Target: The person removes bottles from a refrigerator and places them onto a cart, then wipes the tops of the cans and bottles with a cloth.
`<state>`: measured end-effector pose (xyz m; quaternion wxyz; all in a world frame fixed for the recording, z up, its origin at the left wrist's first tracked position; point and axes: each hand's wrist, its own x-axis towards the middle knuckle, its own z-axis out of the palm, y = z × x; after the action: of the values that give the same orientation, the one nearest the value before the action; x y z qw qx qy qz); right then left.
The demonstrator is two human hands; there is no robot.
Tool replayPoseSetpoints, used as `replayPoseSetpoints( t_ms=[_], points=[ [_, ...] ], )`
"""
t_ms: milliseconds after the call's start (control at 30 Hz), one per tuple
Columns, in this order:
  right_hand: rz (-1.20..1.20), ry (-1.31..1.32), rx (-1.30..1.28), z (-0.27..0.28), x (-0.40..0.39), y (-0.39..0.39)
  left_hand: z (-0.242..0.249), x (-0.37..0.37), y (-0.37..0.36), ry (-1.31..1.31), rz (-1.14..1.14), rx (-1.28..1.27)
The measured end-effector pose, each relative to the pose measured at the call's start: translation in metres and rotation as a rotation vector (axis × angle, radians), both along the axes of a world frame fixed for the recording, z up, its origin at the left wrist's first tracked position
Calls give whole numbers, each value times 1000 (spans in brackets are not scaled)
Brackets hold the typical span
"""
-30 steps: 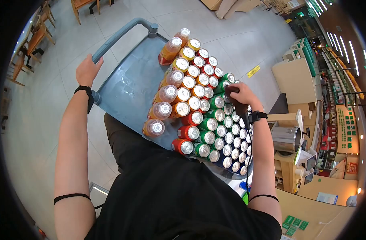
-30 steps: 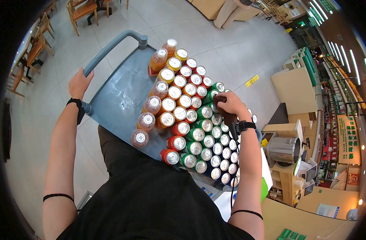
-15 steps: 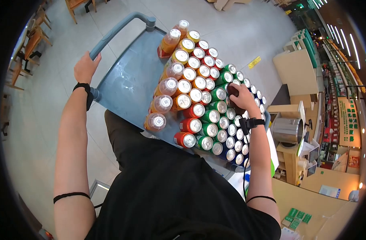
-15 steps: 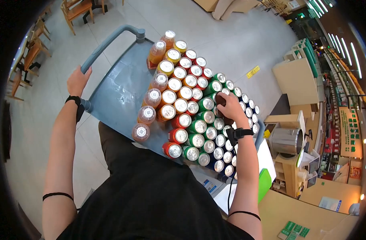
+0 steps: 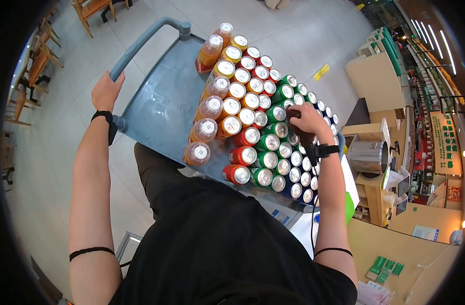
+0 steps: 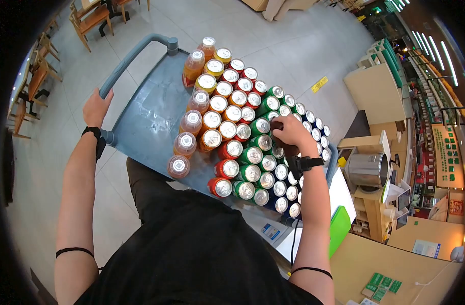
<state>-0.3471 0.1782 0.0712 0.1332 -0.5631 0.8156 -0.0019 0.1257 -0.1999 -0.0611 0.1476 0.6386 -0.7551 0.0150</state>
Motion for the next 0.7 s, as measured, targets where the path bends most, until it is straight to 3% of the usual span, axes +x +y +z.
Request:
replayPoseSetpoints(
  t_ms=[67, 100, 167, 200, 300, 433, 700],
  points=[
    [51, -176, 93, 1, -19, -1, 3, -1, 2, 6, 4, 5],
    [-92, -325, 63, -6, -34, 4, 4, -1, 3, 13, 6, 7],
    [-31, 39, -141, -4, -29, 2, 1, 0, 0, 11, -4, 0],
    [-68, 66, -161, -8, -23, -1, -1, -1, -2, 14, -3, -6],
    [-11, 45, -178, -34, -18, 3, 1, 0, 0, 6, 9, -22],
    [41, 54, 130, -6, -8, 8, 2, 2, 3, 26, 15, -5],
    [28, 85, -106, -15, 2, 17, 5, -1, 5, 39, 11, -18]
  ],
)
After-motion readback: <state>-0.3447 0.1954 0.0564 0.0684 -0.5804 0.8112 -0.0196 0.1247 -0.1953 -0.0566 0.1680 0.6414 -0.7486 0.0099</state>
